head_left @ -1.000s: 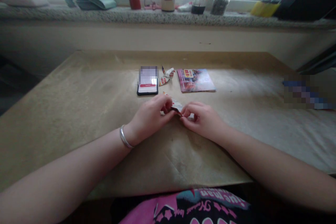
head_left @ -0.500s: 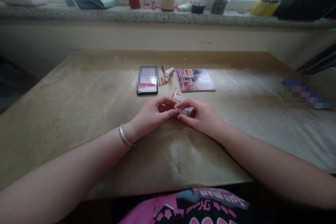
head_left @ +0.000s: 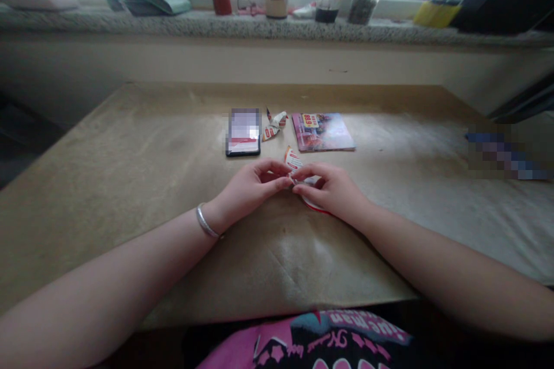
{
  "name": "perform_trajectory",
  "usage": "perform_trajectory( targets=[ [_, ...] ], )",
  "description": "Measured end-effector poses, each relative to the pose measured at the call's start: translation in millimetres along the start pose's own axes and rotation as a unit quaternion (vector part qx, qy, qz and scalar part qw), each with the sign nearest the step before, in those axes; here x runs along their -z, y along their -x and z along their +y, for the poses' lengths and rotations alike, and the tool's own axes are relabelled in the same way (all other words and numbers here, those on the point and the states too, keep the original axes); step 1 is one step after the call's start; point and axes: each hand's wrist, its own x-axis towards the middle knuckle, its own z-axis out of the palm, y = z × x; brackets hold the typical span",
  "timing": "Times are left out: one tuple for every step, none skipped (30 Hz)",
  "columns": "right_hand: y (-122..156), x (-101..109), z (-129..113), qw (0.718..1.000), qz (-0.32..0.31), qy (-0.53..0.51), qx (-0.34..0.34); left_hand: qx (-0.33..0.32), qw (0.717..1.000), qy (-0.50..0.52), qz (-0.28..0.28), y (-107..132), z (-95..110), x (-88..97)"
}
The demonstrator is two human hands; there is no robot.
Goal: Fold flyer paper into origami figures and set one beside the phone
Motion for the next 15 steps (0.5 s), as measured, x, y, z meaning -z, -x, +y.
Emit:
perform_trajectory(
  targets=[
    [-0.7,-0.3,0.7,1.000,0.001,-0.010,-0.004,0.002,1.000,0.005,0.001,-0.2,-0.3,-0.1],
    [-1.3,-0.6,1.1,1.000,0.003,-0.019,-0.010,0.003,1.000,0.010,0.003,-0.4,-0.7,-0.1],
    [-1.9,-0.9,1.2,0.999,0.004,-0.029,-0.017,0.005,1.000,0.014,0.003,-0.6,-1.1,0.0],
    [-2.3,-1.1,1.0,0.999,0.005,-0.037,-0.024,0.006,1.000,0.019,0.002,-0.8,-1.5,0.1],
    [-2.6,-1.3,0.6,0.998,0.005,-0.046,-0.031,0.008,1.000,0.025,0.000,-1.1,-2.0,0.3],
    [-2.8,-1.5,0.0,0.998,0.005,-0.054,-0.038,0.009,1.000,0.030,-0.002,-1.3,-2.4,0.5],
    [-2.8,-1.5,-0.6,0.997,0.005,-0.061,-0.042,0.009,0.999,0.036,-0.004,-1.5,-2.7,0.5],
    [-2.8,-1.5,-1.3,0.997,0.005,-0.067,-0.045,0.009,0.999,0.041,-0.005,-1.7,-2.7,0.5],
    [-2.7,-1.4,-1.9,0.996,0.004,-0.072,-0.047,0.008,0.999,0.044,-0.006,-1.8,-2.6,0.3],
    [-2.6,-1.3,-2.5,0.996,0.004,-0.076,-0.049,0.007,0.999,0.046,-0.006,-2.0,-2.2,0.0],
    [-2.5,-1.2,-3.0,0.996,0.003,-0.079,-0.050,0.009,0.999,0.047,-0.005,-2.0,-1.7,-0.4],
    [-2.5,-1.1,-3.4,0.995,0.001,-0.081,-0.050,0.010,0.999,0.047,-0.004,-2.1,-1.2,-0.8],
    [-2.5,-1.1,-3.8,0.995,-0.001,-0.082,-0.051,0.013,0.999,0.046,-0.003,-2.0,-0.7,-1.2],
    [-2.7,-1.2,-4.1,0.995,-0.004,-0.083,-0.053,0.014,0.999,0.045,-0.001,-2.0,-0.3,-1.4],
    [-2.9,-1.3,-4.4,0.995,-0.006,-0.085,-0.055,0.014,0.999,0.044,0.002,-1.9,-0.2,-1.6]
  ],
)
